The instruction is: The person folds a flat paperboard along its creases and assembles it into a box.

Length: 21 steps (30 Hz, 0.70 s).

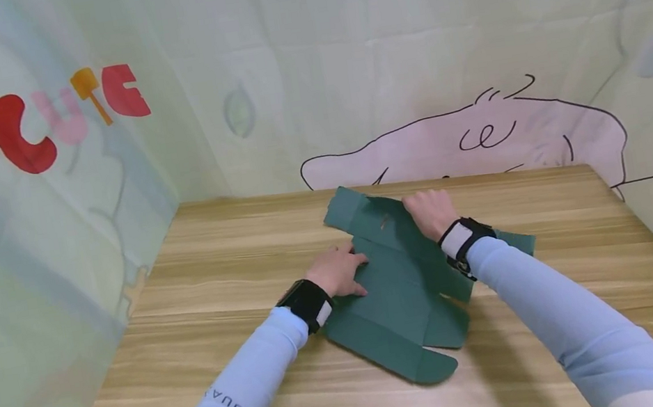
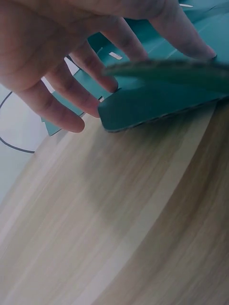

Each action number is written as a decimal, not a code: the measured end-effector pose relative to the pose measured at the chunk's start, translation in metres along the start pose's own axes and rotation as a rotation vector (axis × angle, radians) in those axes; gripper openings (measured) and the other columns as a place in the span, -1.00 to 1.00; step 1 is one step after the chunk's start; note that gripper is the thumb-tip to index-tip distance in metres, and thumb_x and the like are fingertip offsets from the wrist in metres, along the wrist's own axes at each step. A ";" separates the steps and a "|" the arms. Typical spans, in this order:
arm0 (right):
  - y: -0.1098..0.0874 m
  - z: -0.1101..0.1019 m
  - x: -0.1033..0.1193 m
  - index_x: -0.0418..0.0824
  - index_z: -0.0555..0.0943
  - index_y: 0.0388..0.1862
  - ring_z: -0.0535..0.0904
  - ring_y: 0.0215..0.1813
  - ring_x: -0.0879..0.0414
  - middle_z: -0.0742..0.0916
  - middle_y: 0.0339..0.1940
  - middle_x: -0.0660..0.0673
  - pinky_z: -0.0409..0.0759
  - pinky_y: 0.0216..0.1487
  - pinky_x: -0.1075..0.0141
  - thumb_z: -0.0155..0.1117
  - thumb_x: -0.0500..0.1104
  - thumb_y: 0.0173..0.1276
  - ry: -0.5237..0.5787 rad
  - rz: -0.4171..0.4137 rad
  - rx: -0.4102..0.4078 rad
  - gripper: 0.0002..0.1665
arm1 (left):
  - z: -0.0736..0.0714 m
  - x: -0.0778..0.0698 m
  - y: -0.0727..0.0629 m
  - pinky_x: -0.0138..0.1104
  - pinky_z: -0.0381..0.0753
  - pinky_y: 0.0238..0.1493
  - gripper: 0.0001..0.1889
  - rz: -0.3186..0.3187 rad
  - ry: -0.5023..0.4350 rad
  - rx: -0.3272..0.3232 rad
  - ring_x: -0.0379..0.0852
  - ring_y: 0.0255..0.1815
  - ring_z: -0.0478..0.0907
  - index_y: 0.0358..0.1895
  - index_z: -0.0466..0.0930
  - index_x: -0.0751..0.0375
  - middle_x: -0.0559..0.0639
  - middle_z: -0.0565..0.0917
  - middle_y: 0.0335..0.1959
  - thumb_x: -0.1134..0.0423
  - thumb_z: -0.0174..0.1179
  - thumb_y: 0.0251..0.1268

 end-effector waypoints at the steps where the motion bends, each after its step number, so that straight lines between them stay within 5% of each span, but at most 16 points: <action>1: 0.000 -0.001 0.000 -0.30 0.64 -0.39 0.65 -0.54 -0.10 0.73 -0.53 -0.24 0.59 -0.54 -0.02 0.15 -0.46 0.33 -0.003 -0.005 -0.013 -0.83 | 0.000 0.000 0.000 -0.06 0.56 0.32 -0.30 0.001 0.000 0.000 0.13 0.45 0.41 0.43 0.45 -0.15 0.07 0.37 0.52 -0.17 0.37 0.23; 8: -0.002 -0.008 0.006 -0.30 0.68 -0.27 0.61 -0.58 -0.06 0.76 -0.50 -0.24 0.53 -0.59 0.07 0.13 -0.42 0.41 -0.049 -0.044 -0.079 -0.83 | 0.000 -0.002 0.001 -0.09 0.57 0.30 -0.30 0.003 -0.003 -0.001 0.12 0.42 0.44 0.44 0.44 -0.15 0.06 0.39 0.49 -0.19 0.36 0.23; 14: -0.006 -0.013 0.013 -0.28 0.66 0.02 0.75 -0.28 -0.15 0.81 -0.17 -0.27 0.67 -0.44 0.03 0.18 -0.34 0.46 -0.123 -0.087 -0.082 -0.77 | 0.003 -0.004 0.001 -0.15 0.60 0.24 -0.29 0.020 0.008 -0.023 0.05 0.28 0.53 0.43 0.45 -0.16 0.03 0.46 0.39 -0.24 0.35 0.22; 21: -0.007 -0.012 0.017 -0.29 0.65 0.08 0.75 -0.19 -0.15 0.80 -0.12 -0.26 0.70 -0.43 0.04 0.19 -0.32 0.46 -0.169 -0.134 -0.144 -0.73 | 0.004 -0.004 0.004 -0.15 0.59 0.27 -0.31 0.031 -0.008 -0.034 0.05 0.30 0.53 0.43 0.46 -0.12 0.05 0.47 0.39 -0.23 0.31 0.26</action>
Point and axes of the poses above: each hand's wrist, its own y-axis towards the middle knuckle, its own z-axis out of the palm, x = y × z, the point moved 4 cm from there along y, towards the middle knuckle
